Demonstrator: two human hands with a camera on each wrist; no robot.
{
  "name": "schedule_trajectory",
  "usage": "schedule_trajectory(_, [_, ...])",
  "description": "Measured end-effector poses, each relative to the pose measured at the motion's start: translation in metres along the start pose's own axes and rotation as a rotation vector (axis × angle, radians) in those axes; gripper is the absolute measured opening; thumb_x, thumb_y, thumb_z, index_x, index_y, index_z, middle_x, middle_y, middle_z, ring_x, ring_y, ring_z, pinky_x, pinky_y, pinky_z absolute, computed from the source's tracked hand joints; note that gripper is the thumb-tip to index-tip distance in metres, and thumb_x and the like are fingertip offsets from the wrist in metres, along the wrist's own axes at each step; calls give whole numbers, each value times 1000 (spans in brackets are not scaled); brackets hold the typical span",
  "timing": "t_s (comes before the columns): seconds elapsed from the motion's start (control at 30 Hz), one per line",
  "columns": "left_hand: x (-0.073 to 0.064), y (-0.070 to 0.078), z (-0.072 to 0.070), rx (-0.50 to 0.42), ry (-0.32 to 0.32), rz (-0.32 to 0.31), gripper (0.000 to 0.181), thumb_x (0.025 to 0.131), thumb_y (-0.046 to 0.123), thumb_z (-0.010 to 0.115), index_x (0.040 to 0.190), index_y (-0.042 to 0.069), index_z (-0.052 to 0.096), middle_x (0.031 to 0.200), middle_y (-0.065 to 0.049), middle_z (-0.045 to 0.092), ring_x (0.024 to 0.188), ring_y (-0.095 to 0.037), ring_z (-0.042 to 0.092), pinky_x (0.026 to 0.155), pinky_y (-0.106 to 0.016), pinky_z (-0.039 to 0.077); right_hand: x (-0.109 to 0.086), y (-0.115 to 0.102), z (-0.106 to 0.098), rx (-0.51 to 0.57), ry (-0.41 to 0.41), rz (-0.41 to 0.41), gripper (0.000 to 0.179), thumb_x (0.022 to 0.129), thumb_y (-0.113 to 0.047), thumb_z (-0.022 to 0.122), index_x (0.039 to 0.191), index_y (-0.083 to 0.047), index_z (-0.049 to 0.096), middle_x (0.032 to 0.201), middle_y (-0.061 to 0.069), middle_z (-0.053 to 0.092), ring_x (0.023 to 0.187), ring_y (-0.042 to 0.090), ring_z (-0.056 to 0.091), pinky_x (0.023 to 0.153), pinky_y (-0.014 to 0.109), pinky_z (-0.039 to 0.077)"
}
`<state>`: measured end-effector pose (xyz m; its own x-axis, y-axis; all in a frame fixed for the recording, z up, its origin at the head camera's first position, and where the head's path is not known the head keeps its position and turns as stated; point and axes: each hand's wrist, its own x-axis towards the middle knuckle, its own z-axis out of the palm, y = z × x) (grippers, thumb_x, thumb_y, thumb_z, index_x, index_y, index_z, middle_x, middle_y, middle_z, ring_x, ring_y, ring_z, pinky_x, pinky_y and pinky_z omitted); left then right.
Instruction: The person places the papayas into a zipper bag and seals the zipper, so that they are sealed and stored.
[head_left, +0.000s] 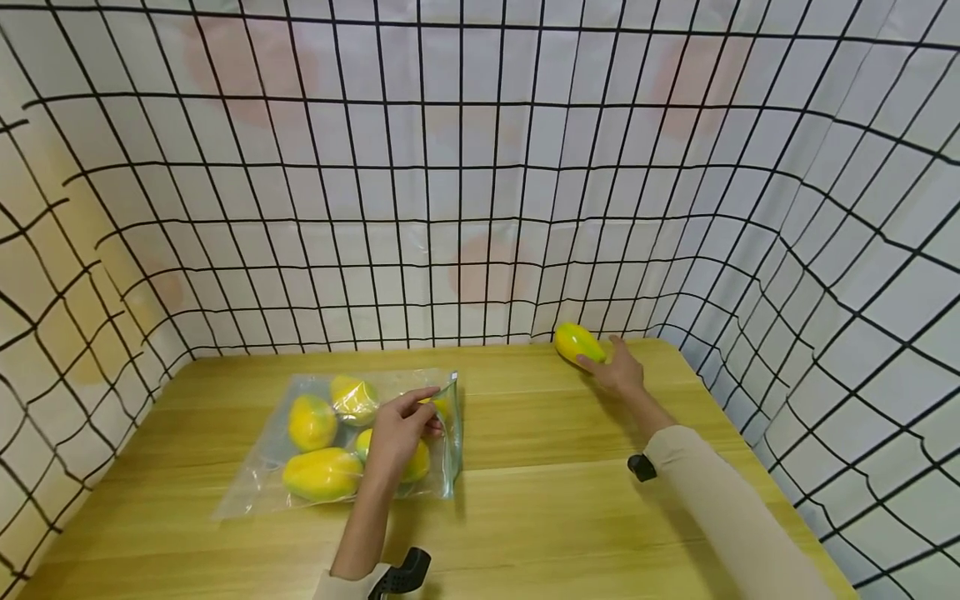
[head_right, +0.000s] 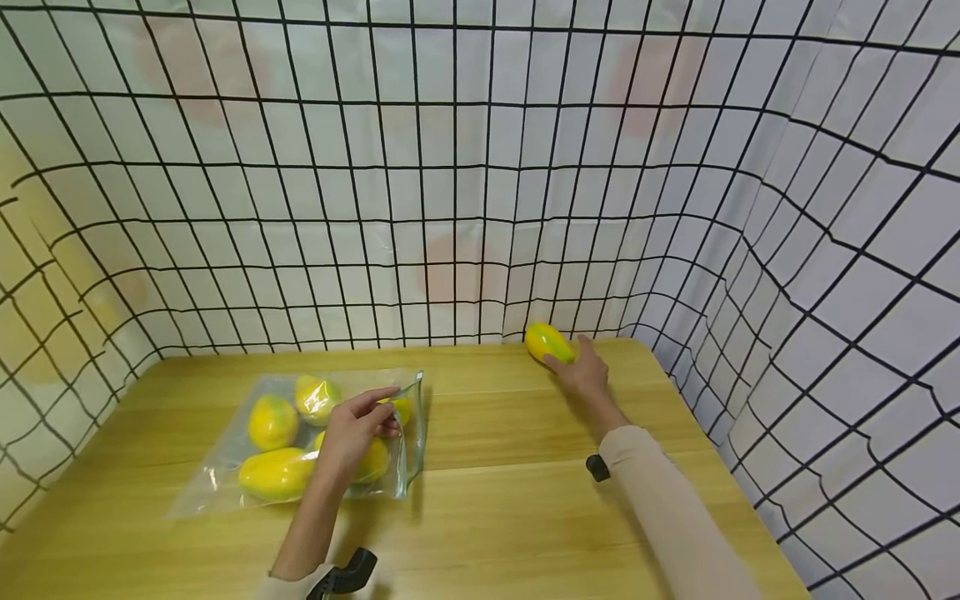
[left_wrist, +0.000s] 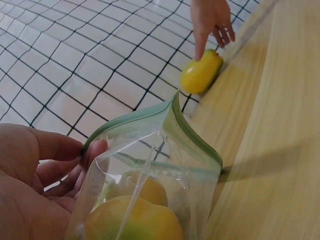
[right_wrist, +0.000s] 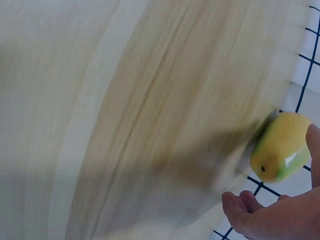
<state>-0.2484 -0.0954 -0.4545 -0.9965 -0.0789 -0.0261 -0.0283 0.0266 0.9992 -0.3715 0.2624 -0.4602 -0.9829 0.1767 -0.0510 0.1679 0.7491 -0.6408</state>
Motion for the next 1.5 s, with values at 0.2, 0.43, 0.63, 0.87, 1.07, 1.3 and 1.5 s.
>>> schedule_trajectory(0.2, [0,-1,-1,-5,-2,-2,30,100,6,58,128,6,70,84,-11,68,68,-18,67,67,-28,62,2,-1,12,50,1,21,88,98,-49,60,161,-3,17,158,30,32,142,53,31,119,63,26])
schedule_trajectory(0.43, [-2,0,-3,4,9,-6,30,100,7,59,128,6,70,84,-11,68,67,-18,67,67,-29,62,3,-4,23,97,29,23,81,97,-47,62,156,-3,28,148,27,44,133,47,41,113,61,34])
schedule_trajectory(0.63, [-1,1,-2,-2,8,-5,29,100,7,60,126,5,71,84,-11,68,68,-18,66,67,-28,62,4,-9,24,136,36,94,89,97,-48,61,162,-6,16,158,28,32,143,49,32,120,61,28])
schedule_trajectory(0.87, [0,2,-1,6,8,9,28,100,8,61,126,6,71,83,-11,69,67,-18,67,67,-28,61,8,-12,21,153,47,113,89,97,-48,62,161,-5,18,158,28,32,143,49,30,120,60,28])
schedule_trajectory(1.07, [0,2,-1,10,8,11,28,99,8,61,126,6,71,83,-11,70,67,-18,67,66,-27,61,9,-10,22,123,47,123,82,99,-48,58,159,-3,24,156,28,35,142,48,32,119,58,30])
schedule_trajectory(1.3, [0,1,-2,9,12,10,28,99,7,62,125,6,72,83,-11,70,66,-17,66,66,-27,61,7,-8,24,119,59,111,75,100,-44,57,155,-1,31,152,29,40,139,48,35,116,58,32])
schedule_trajectory(1.5, [-1,0,-3,8,17,3,28,99,7,62,124,7,72,83,-10,70,66,-17,66,66,-26,60,7,-7,27,98,80,94,73,100,-44,57,153,0,33,151,29,42,137,48,36,115,58,33])
